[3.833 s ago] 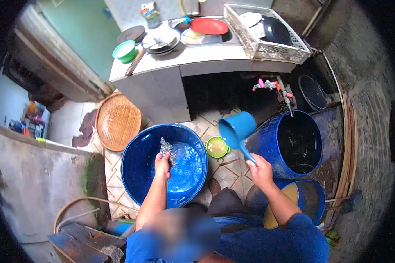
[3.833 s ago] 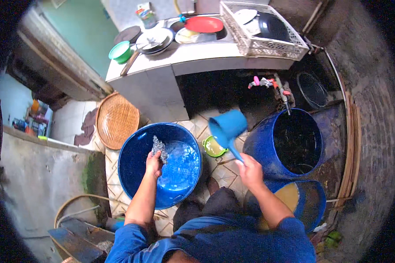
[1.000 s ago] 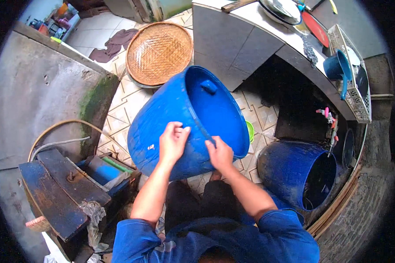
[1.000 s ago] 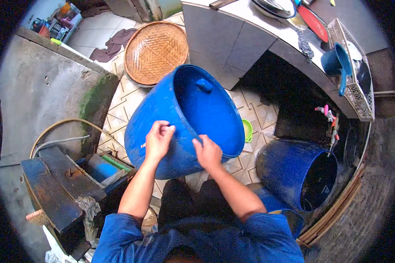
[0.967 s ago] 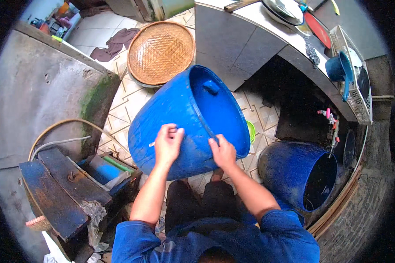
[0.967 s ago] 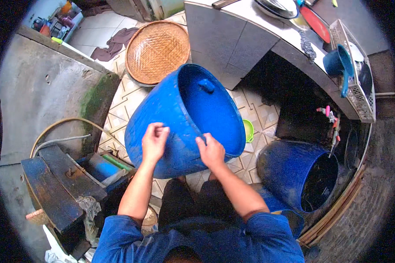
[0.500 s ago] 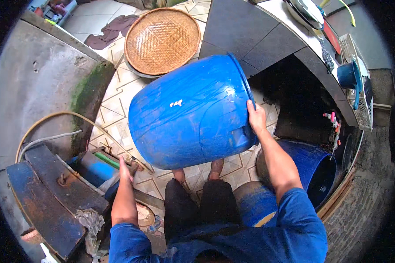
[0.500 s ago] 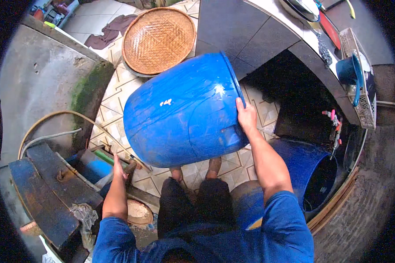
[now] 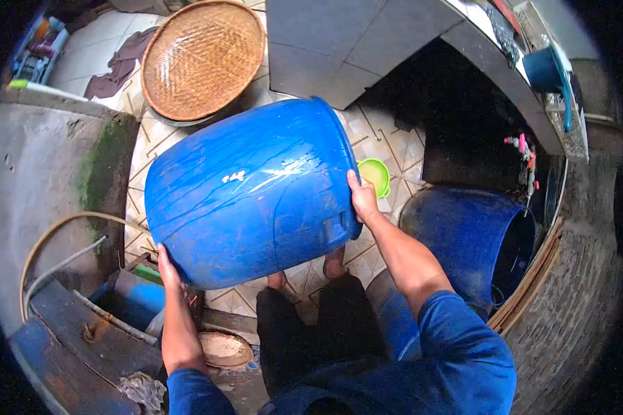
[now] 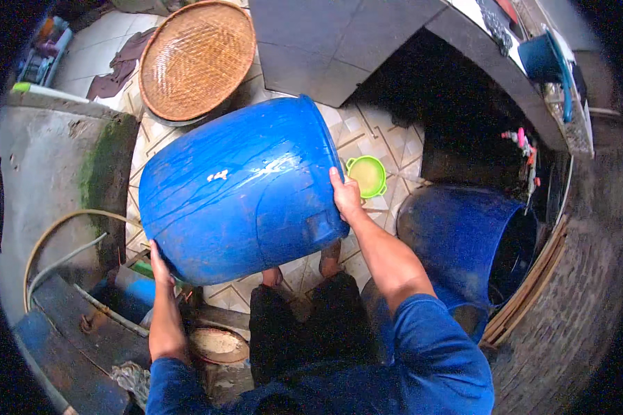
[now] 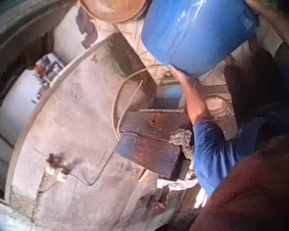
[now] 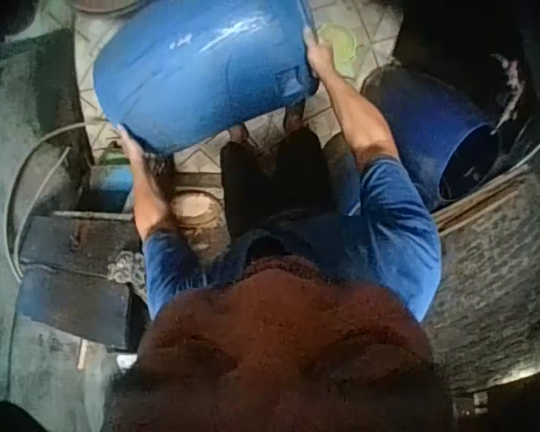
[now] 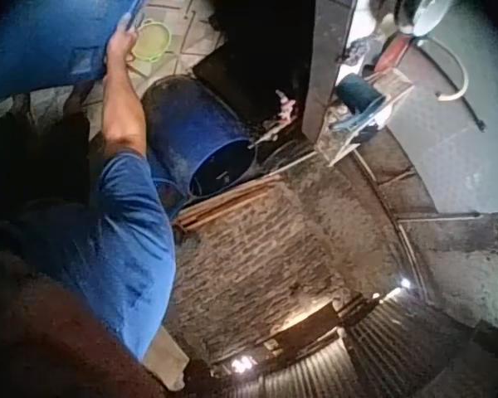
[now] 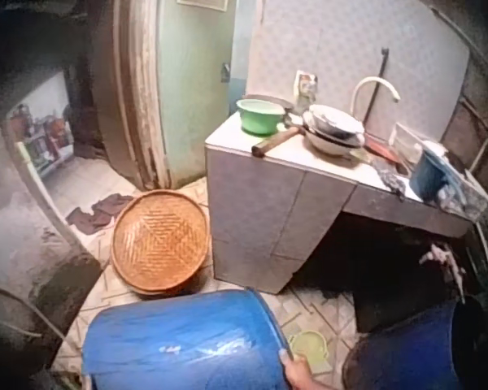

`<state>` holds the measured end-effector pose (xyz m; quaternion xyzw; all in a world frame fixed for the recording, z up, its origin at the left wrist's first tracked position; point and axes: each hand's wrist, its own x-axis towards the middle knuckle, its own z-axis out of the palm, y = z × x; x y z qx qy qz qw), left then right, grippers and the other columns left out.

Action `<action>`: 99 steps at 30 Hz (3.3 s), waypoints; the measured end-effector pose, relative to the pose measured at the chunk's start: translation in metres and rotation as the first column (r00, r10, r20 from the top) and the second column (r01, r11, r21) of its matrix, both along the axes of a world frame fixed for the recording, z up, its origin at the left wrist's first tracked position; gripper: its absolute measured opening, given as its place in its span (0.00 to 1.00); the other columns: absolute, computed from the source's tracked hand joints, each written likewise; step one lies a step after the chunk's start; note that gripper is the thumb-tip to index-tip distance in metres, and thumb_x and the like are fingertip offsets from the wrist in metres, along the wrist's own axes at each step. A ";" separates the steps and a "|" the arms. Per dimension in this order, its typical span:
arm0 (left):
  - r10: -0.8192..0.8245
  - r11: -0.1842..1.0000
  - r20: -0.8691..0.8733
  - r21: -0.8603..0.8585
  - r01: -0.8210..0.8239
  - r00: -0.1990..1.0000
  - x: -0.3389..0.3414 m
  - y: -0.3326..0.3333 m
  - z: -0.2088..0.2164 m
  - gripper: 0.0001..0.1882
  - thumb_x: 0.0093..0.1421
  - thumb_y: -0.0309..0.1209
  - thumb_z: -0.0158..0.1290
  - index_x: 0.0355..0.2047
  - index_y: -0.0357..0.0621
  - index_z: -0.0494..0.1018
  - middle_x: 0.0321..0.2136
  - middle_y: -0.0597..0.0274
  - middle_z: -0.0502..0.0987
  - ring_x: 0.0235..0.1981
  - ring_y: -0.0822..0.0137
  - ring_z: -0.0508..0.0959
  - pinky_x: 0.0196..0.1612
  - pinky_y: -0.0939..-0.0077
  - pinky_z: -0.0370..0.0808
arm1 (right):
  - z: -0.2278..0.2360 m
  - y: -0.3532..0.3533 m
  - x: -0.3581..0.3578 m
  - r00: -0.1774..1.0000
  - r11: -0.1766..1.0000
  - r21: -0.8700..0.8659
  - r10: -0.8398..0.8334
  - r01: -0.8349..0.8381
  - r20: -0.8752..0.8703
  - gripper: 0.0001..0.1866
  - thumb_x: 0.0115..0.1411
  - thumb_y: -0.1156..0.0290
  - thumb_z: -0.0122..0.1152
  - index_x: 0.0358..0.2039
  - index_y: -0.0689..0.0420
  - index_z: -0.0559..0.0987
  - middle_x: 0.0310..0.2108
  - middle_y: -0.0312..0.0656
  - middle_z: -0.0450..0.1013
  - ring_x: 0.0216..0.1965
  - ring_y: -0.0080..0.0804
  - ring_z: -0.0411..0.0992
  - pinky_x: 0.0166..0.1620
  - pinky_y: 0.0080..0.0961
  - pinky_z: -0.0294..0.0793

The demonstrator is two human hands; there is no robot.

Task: The person washes a blue plastic barrel and its lid by hand with water and a steel wool scrubber, then pours water to rinse both parts.

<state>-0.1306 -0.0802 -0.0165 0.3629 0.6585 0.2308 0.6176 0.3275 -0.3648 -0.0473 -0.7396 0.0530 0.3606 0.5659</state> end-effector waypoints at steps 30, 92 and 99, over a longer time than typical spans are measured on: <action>-0.331 0.620 -0.534 0.499 0.606 0.778 0.189 -0.119 0.239 0.47 0.65 0.58 0.46 0.72 0.45 0.41 0.61 0.35 0.64 0.60 0.53 0.67 0.63 0.62 0.59 | -0.060 0.045 0.002 0.988 0.873 -0.461 0.143 -0.157 -0.065 0.38 0.65 0.36 0.37 0.70 0.42 0.53 0.69 0.60 0.46 0.68 0.62 0.47 0.68 0.51 0.47; -0.350 0.094 -0.935 -0.097 0.991 -0.058 0.291 -0.208 0.073 0.49 0.56 0.56 0.52 0.72 0.57 0.44 0.72 0.46 0.39 0.72 0.44 0.38 0.67 0.32 0.36 | 0.344 -0.243 0.163 0.749 0.938 0.109 -0.330 0.330 0.574 0.14 0.72 0.60 0.42 0.36 0.56 0.69 0.20 0.34 0.67 0.14 0.19 0.63 0.17 0.17 0.62; -0.368 0.079 -0.927 -0.111 0.991 -0.074 0.295 -0.215 0.074 0.48 0.56 0.54 0.52 0.72 0.57 0.44 0.72 0.46 0.39 0.72 0.44 0.38 0.67 0.33 0.34 | 0.267 -0.412 0.039 0.674 0.393 -0.619 -0.003 0.680 0.739 0.14 0.69 0.60 0.50 0.34 0.59 0.72 0.22 0.49 0.74 0.21 0.46 0.73 0.27 0.42 0.71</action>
